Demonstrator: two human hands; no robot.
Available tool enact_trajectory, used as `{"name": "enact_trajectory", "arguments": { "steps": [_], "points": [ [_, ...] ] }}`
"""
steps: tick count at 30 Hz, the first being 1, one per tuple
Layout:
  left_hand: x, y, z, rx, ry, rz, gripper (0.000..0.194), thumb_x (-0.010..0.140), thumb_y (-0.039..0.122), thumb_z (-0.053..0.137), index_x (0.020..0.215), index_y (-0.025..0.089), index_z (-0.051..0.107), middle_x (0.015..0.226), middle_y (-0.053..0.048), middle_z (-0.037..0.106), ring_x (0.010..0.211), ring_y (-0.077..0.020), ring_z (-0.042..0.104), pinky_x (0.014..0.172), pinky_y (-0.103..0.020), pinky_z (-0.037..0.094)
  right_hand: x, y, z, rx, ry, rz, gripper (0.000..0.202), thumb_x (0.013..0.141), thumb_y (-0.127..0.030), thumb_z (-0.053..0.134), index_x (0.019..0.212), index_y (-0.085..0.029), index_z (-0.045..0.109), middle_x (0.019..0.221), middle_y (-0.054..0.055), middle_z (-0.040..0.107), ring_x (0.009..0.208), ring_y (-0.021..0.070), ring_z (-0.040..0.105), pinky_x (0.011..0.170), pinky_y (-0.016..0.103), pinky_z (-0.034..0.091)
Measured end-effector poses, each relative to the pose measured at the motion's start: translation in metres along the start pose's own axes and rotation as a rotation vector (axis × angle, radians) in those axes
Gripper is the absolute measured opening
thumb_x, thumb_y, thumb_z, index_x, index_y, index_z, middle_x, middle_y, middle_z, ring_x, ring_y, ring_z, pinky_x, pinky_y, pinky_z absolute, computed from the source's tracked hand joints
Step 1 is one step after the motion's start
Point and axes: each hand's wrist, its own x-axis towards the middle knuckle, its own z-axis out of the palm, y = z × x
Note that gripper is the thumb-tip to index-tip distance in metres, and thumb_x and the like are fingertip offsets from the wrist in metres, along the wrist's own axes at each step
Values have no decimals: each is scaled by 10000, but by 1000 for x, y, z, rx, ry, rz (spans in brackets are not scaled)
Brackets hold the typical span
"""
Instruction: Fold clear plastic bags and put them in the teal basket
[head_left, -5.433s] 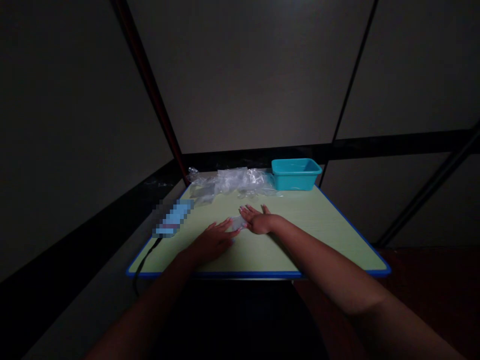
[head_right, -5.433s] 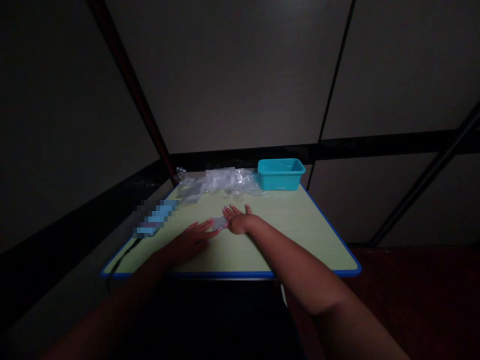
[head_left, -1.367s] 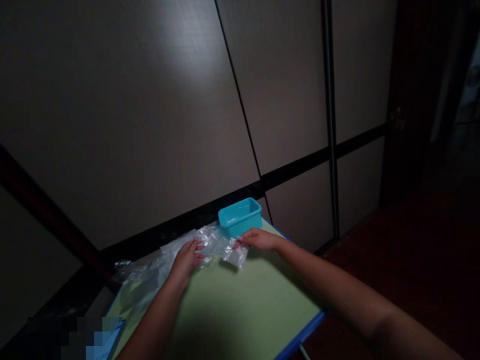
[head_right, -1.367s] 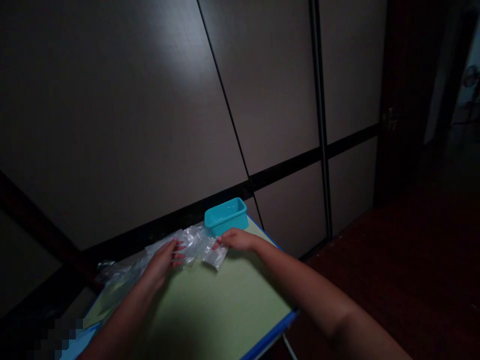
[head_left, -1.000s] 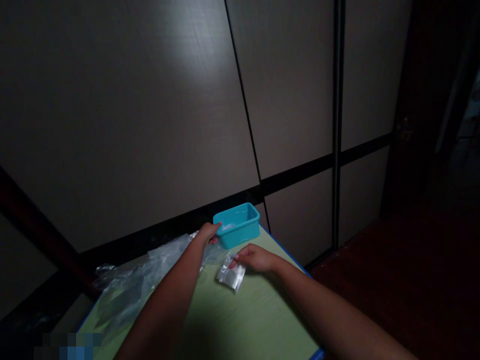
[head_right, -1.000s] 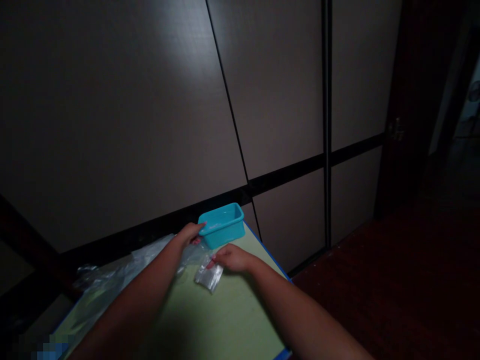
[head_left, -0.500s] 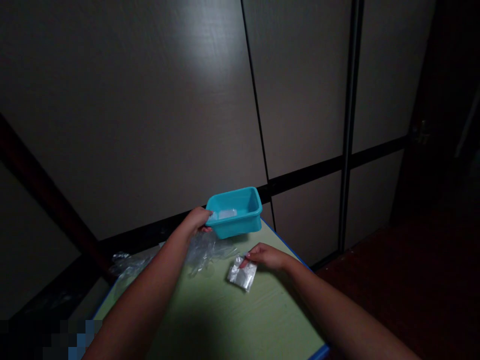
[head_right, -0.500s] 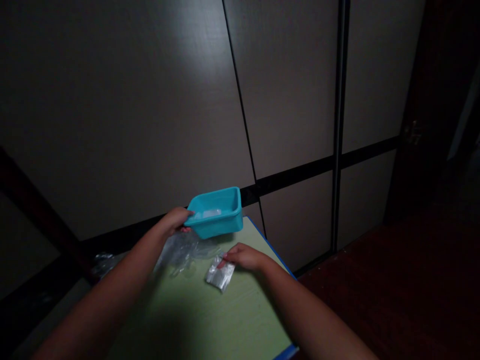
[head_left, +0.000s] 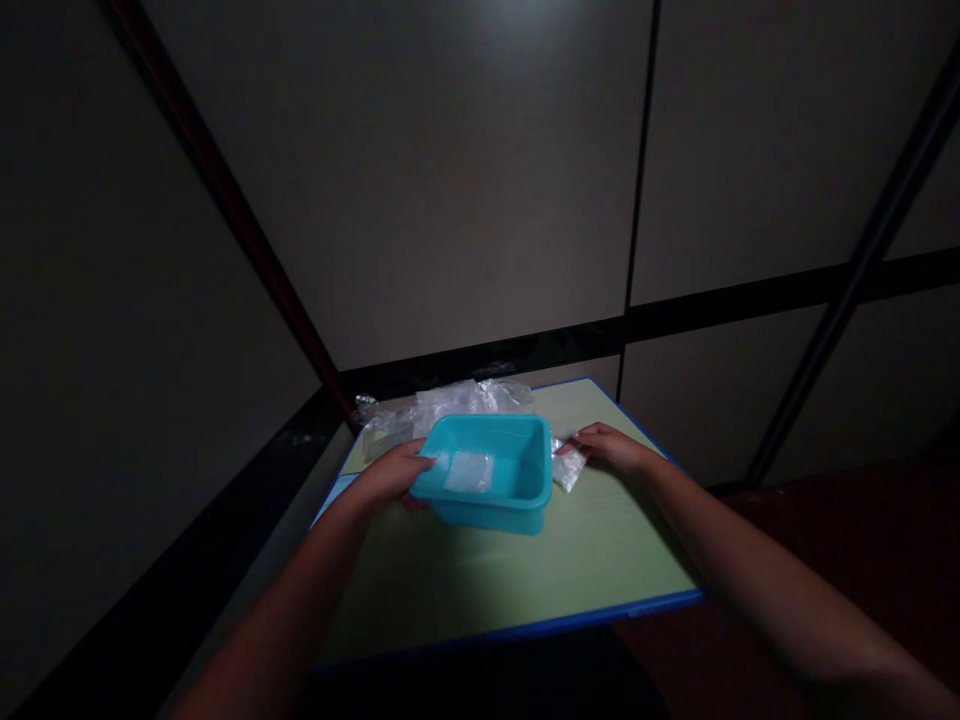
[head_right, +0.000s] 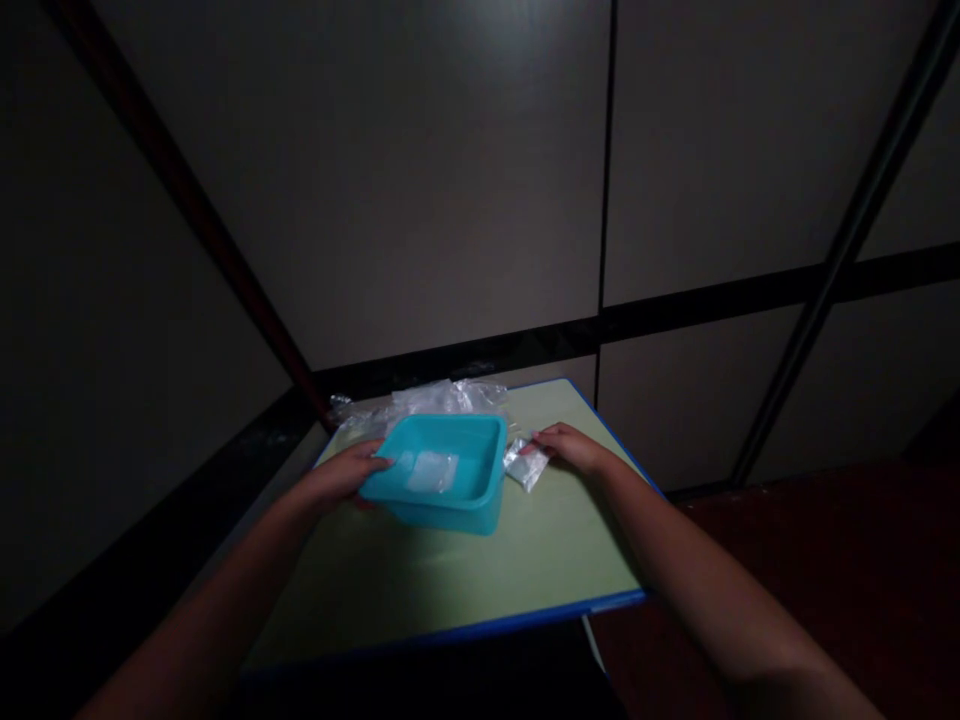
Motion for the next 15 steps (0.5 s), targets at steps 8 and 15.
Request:
{"name": "enact_trajectory", "arguments": {
  "steps": [8,15],
  "points": [
    [-1,-11,12,-123,43,-7,405,691,220,583,1094,183,588,796,-72,655,604,-221,628,407,-288,497,0,3,-2,67,1,37,585,640,-597,642,850,-58,722,756,152,689,693,208,612,763,360,426],
    [22,4,25,-152,37,-62,440,725,153,550,1164,179,533,801,-62,646,623,-181,625,506,-284,543,2,7,-5,47,-5,33,540,663,-575,636,838,-73,728,712,116,690,615,163,586,672,307,423]
  ]
}}
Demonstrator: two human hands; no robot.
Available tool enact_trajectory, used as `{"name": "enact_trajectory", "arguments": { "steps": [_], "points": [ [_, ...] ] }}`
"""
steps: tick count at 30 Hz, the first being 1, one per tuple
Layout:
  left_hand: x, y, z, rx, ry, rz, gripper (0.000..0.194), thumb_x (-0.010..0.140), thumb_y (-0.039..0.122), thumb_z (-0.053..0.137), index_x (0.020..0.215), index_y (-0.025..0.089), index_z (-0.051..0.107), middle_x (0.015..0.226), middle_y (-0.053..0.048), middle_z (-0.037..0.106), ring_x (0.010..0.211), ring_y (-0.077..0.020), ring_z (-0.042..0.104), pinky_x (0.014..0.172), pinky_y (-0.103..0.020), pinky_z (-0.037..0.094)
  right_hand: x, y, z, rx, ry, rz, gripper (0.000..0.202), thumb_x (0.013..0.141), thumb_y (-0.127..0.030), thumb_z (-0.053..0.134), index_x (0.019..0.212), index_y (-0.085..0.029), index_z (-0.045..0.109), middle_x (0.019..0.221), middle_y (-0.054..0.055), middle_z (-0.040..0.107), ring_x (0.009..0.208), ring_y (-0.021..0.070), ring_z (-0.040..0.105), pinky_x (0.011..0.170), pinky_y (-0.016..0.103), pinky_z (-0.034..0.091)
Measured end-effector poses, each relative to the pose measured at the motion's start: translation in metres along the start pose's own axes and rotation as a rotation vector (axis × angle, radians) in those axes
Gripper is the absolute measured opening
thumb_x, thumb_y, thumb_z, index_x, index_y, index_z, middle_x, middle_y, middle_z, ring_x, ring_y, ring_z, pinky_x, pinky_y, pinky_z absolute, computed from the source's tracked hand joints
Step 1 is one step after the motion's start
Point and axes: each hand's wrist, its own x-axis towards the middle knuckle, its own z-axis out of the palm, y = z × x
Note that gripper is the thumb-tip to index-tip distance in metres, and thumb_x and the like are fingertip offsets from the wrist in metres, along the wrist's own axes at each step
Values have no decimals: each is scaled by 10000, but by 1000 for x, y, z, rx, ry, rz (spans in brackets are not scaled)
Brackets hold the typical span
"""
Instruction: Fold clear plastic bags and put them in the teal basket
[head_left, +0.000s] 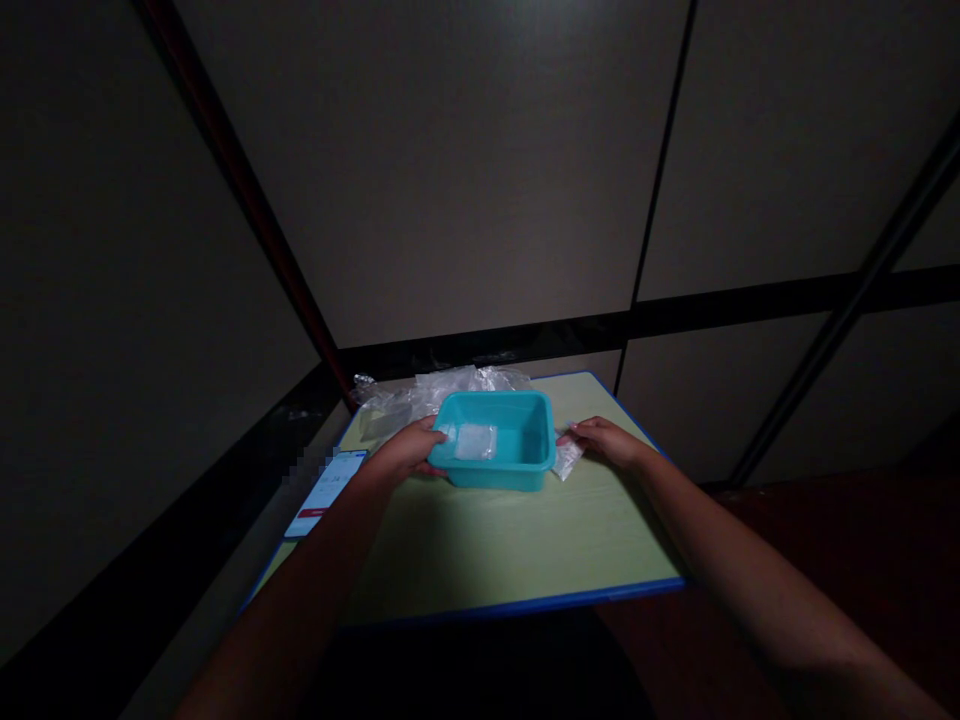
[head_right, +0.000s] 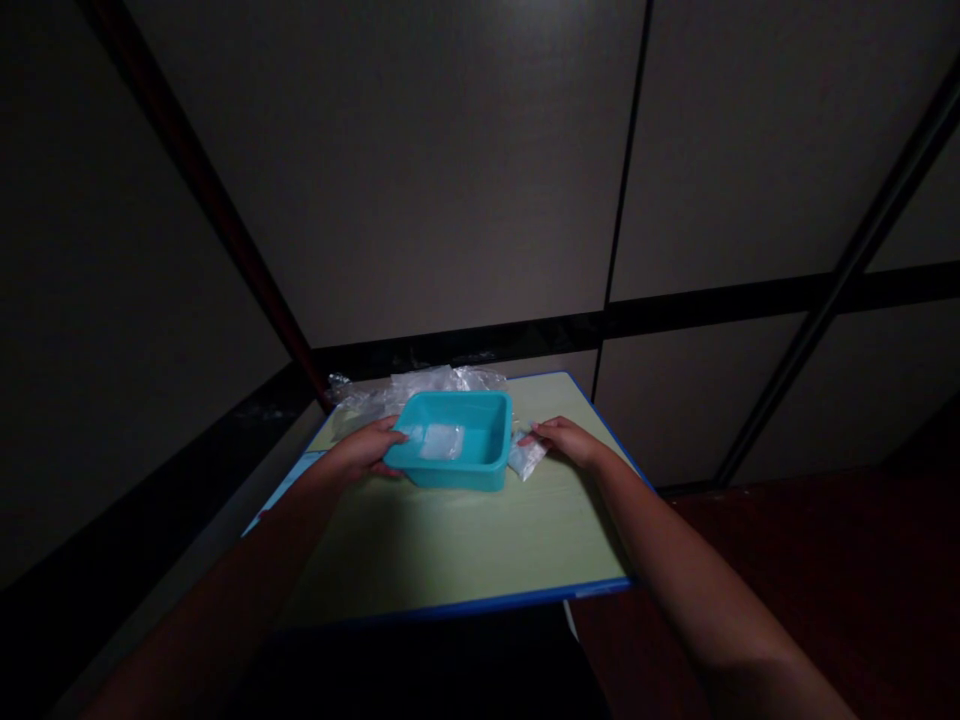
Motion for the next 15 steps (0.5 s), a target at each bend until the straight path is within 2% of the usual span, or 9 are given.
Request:
{"name": "enact_trajectory", "arguments": {
  "steps": [5,8,15],
  "points": [
    [-7,-2,-3,105,-2,-24,455,755,216,568,1204,214,491,950,-67,650,749,-189,647,565,-269,555,1,0,-3,36,-23,-16,513,646,-571,658,806,-89,733,703,100,693,623,165,591,661,296,428],
    [-14,-8,-6,137,12,-18,428,762,267,578,1179,210,506,969,-72,651,785,-193,646,556,-248,549,2,0,-7,44,15,-26,507,657,-564,659,826,-92,734,714,106,697,620,167,593,662,302,431],
    [-23,-18,-8,170,30,-54,366,802,319,534,1137,173,507,871,-72,642,636,-176,646,509,-280,548,1,-6,-20,19,150,-91,537,661,-591,653,844,-92,736,772,133,701,665,184,595,698,324,435]
  ]
}}
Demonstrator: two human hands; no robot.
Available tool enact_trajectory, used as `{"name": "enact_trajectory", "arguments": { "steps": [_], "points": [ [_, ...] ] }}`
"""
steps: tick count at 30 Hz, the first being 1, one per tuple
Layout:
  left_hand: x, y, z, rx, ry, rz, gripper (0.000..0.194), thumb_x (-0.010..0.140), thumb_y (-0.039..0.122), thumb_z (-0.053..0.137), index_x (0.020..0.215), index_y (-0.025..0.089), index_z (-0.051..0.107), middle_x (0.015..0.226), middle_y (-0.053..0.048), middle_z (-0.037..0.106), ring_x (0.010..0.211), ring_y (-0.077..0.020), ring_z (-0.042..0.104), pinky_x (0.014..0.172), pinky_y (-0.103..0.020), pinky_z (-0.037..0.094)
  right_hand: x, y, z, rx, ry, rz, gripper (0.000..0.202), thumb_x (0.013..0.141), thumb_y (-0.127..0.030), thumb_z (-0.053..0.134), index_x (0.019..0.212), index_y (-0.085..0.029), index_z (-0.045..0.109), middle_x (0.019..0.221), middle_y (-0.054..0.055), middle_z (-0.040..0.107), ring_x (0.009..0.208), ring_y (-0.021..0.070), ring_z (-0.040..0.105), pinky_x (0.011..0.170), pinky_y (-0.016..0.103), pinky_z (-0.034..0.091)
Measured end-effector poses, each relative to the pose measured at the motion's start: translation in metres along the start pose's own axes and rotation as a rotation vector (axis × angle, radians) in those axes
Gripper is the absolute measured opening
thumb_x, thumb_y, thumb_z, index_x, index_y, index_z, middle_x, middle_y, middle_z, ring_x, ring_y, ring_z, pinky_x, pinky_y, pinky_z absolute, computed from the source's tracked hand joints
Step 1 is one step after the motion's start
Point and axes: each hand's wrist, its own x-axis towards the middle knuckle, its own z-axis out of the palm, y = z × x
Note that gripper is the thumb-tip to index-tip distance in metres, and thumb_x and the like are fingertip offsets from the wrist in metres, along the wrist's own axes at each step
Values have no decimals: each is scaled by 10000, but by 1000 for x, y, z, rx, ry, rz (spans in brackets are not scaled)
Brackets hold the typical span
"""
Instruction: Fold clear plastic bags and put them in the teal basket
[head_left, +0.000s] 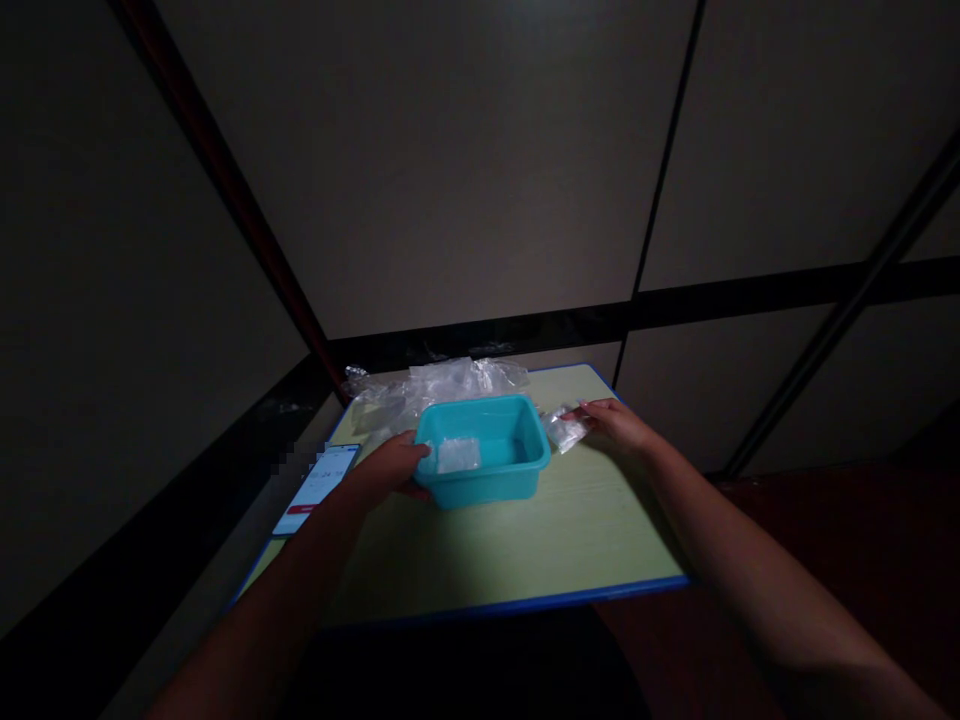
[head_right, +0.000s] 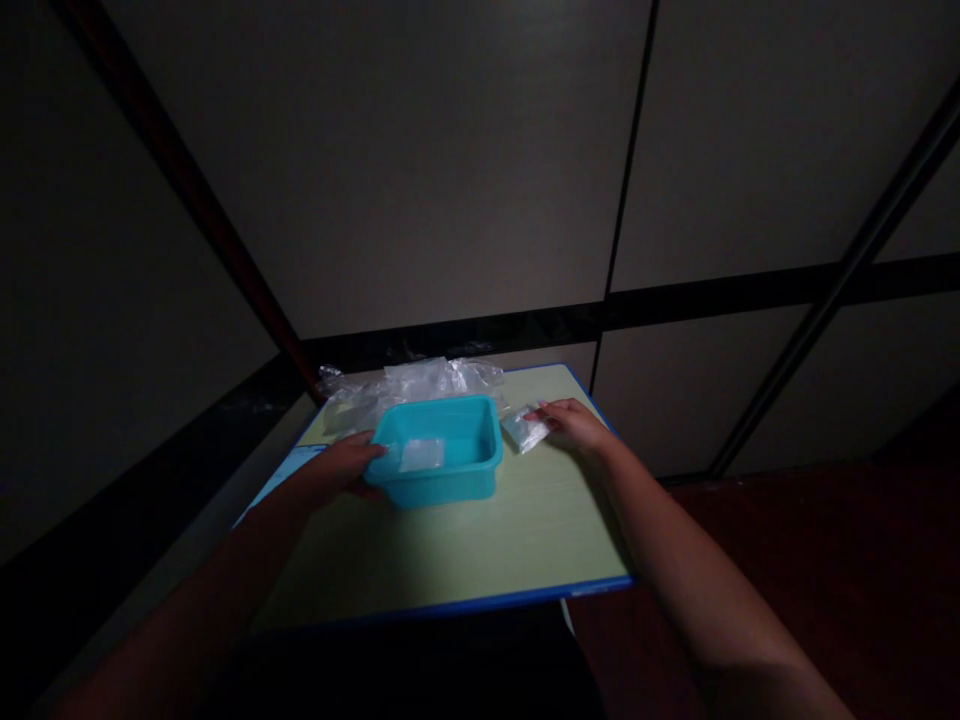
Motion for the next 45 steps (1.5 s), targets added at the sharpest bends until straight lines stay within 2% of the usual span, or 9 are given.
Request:
{"name": "enact_trajectory", "arguments": {
  "steps": [4,7,11,15,18,21,29,38,45],
  "points": [
    [-12,-3,3,54,-111,21,379,841,412,480,1135,174,507,735,-30,623,512,-155,625,466,-264,532,-6,-24,-1,34,119,-75,508,639,-594,665,797,-116,737,812,127,702,673,169,585,689,302,438],
    [-20,-6,4,81,-107,73,480,832,518,465,1172,181,505,815,-47,648,506,-146,625,450,-243,517,-10,-50,8,102,137,-150,467,656,-573,666,784,-129,736,797,116,702,696,170,589,724,311,446],
    [-14,-14,1,237,144,238,516,839,562,408,1168,183,530,993,-78,649,549,-150,634,492,-259,509,-17,-87,37,50,94,-206,418,706,-529,648,822,-137,737,771,89,701,677,156,582,748,321,446],
    [9,-22,-1,293,494,635,431,898,441,308,1039,152,594,1048,-104,622,902,-215,615,800,-357,495,-20,-107,78,-14,-62,-120,406,712,-508,651,861,-140,734,887,96,706,794,178,605,804,327,437],
    [28,-29,4,206,559,928,470,927,424,228,1016,145,595,1060,-106,592,1023,-211,552,922,-379,433,-15,-108,106,-94,-213,50,391,709,-479,656,914,-153,727,932,83,702,844,188,606,816,333,448],
    [41,-39,10,155,565,1065,513,936,463,184,1058,159,577,1105,-99,551,1074,-202,517,970,-379,397,-7,-105,124,-126,-317,212,334,725,-379,653,970,-159,711,1043,80,671,923,188,585,815,323,463],
    [37,-58,19,159,495,1193,442,936,420,236,1226,176,464,1303,-133,378,1242,-244,371,1036,-432,316,10,-94,144,-187,-438,512,416,697,-147,623,1112,-172,638,1207,69,560,1034,167,530,795,255,485],
    [25,-54,19,195,374,1170,431,929,392,245,1253,188,442,1348,-133,332,1242,-267,370,1020,-446,331,6,-92,155,-272,-559,619,546,735,-217,624,1266,-179,506,1117,66,591,938,134,568,728,217,466],
    [25,-56,19,195,363,1159,442,934,397,233,1256,179,442,1347,-134,342,1252,-252,363,1030,-428,324,12,-98,156,-702,-651,488,757,742,-413,642,1400,-182,345,870,45,612,685,125,542,572,224,416]
  ]
}}
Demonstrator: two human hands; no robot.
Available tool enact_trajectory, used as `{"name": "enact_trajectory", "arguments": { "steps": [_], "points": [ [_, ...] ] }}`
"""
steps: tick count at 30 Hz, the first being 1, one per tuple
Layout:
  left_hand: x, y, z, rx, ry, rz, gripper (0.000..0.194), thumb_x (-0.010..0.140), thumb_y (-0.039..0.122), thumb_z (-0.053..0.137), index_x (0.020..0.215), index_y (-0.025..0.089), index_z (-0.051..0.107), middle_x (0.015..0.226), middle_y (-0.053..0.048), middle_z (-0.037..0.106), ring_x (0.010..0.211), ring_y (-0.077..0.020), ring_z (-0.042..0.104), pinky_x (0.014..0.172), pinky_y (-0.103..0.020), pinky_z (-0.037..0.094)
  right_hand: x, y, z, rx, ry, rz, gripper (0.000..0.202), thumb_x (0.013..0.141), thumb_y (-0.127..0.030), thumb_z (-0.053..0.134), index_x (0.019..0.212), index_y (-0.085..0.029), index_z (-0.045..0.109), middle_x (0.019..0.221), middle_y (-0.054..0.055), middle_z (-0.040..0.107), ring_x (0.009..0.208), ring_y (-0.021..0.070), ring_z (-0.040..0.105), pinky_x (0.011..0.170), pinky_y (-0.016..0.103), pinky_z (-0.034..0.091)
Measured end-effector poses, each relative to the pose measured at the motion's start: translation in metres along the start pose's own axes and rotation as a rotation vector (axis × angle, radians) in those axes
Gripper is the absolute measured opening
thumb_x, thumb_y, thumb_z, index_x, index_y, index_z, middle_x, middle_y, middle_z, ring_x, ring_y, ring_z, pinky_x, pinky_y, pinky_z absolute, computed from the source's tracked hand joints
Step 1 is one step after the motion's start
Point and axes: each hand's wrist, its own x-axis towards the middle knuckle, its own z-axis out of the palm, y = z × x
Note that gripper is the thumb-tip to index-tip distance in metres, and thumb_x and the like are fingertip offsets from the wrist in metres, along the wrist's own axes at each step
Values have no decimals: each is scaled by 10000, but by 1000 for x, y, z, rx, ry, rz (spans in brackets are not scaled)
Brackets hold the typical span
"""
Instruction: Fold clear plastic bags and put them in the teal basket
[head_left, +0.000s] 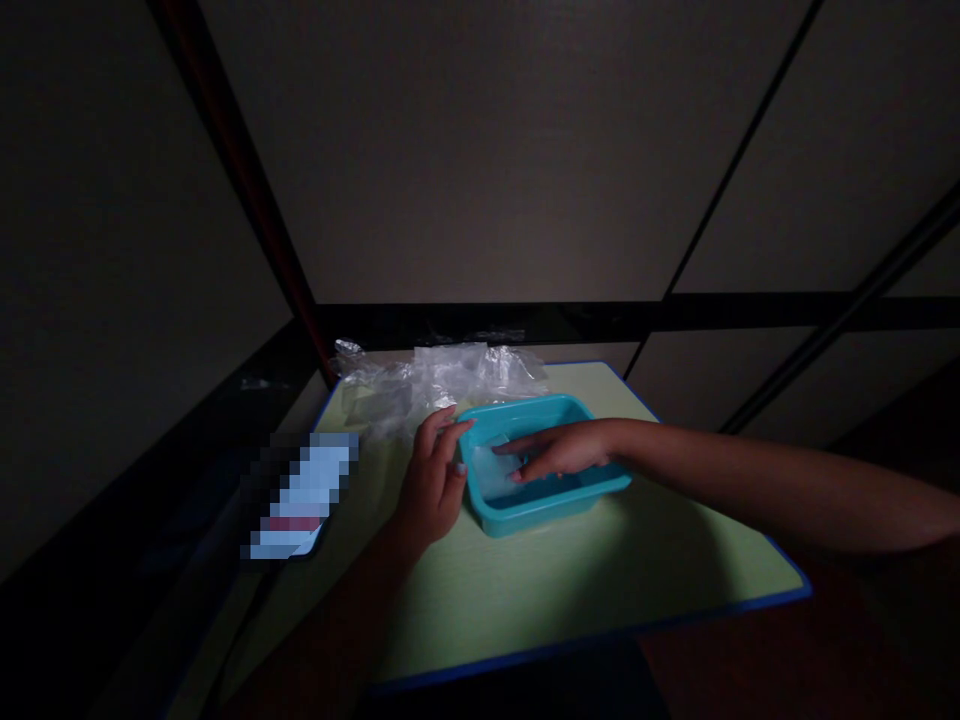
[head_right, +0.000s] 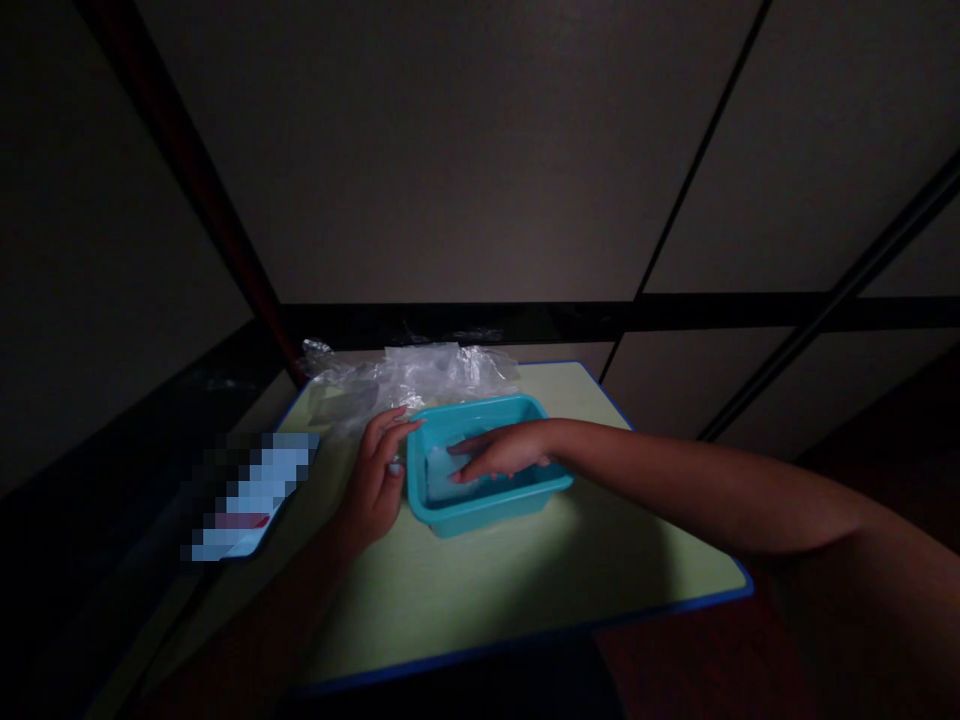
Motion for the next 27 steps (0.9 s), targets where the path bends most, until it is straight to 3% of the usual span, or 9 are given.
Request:
{"name": "enact_trajectory", "arguments": {
  "steps": [4,8,13,20,27],
  "points": [
    [0,-1,0,1,20,-4,426,938,385,241,1246,173,444,1335,-134,354,1259,-244,354,1042,-424,310,-1,0,-12,-164,-9,-92,719,776,-382,612,1405,-165,338,641,-32,561,523,97,490,559,230,402],
    [0,-2,0,-10,13,7,405,939,359,255,1244,169,443,1349,-141,338,1259,-244,350,1046,-432,302,5,3,-18,-198,23,-271,467,847,-199,480,1312,-162,470,745,-4,609,527,83,486,573,226,406],
    [-1,-1,-1,-6,-6,-7,417,936,387,246,1263,200,425,1351,-129,338,1251,-255,364,1032,-448,319,20,1,-14,-493,159,-443,339,802,-73,470,1087,-143,639,802,21,645,646,109,520,651,231,402],
    [0,0,-2,-10,-23,-14,429,939,392,230,1277,205,417,1355,-126,332,1254,-249,363,1036,-443,315,26,-12,2,-826,260,-378,221,743,-250,650,945,-162,653,791,24,654,671,141,540,595,223,348],
    [0,1,-2,-25,-27,1,423,937,377,236,1268,194,426,1360,-131,327,1260,-253,353,1035,-441,319,37,-13,11,-1039,219,-304,160,803,-230,543,877,-155,663,831,71,668,689,176,570,543,246,312]
  ]
}}
